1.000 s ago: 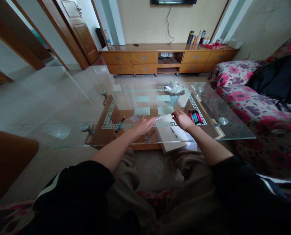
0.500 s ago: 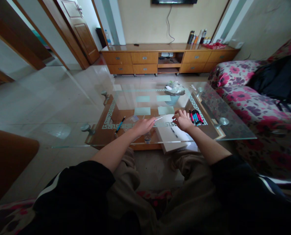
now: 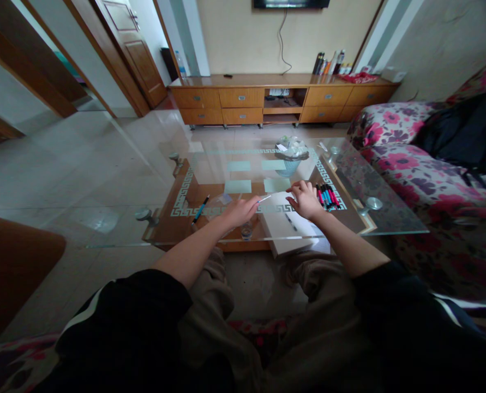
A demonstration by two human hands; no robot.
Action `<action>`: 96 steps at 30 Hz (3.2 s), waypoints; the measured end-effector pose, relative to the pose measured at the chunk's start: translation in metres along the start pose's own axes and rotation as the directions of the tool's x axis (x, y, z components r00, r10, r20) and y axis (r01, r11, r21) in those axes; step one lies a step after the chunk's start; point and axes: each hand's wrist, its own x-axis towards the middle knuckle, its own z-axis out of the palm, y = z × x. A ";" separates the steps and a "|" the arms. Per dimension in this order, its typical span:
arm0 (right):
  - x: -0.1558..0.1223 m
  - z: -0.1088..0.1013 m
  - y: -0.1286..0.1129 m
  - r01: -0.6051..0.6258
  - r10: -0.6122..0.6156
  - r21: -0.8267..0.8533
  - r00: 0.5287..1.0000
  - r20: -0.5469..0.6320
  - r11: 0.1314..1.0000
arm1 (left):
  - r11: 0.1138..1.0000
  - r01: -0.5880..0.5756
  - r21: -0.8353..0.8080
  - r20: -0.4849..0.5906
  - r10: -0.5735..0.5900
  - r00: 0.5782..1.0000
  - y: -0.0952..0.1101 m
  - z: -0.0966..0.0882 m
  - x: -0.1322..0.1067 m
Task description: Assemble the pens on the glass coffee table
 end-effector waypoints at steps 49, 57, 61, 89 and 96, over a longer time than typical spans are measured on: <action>0.008 0.034 -0.020 -0.205 0.189 0.261 0.978 0.084 0.943 | 0.515 0.282 -0.810 0.139 -0.299 0.944 0.012 0.014 0.015; 0.006 0.024 -0.045 0.128 -0.102 0.395 0.991 -0.085 0.910 | -0.024 0.383 -0.924 0.361 -0.390 0.847 0.018 0.004 0.016; 0.003 0.014 -0.068 0.318 -0.284 0.495 0.948 -0.146 0.809 | -0.148 0.414 -0.898 0.438 -0.366 0.821 0.019 0.001 0.018; -0.001 0.002 -0.072 0.303 -0.182 0.475 0.941 -0.285 0.826 | -0.049 0.251 -0.967 0.241 -0.501 0.831 0.003 0.017 0.020; 0.000 0.011 -0.052 0.287 -0.299 0.188 0.954 0.038 0.939 | 0.671 0.234 -0.704 -0.052 -0.377 0.925 -0.017 0.024 0.019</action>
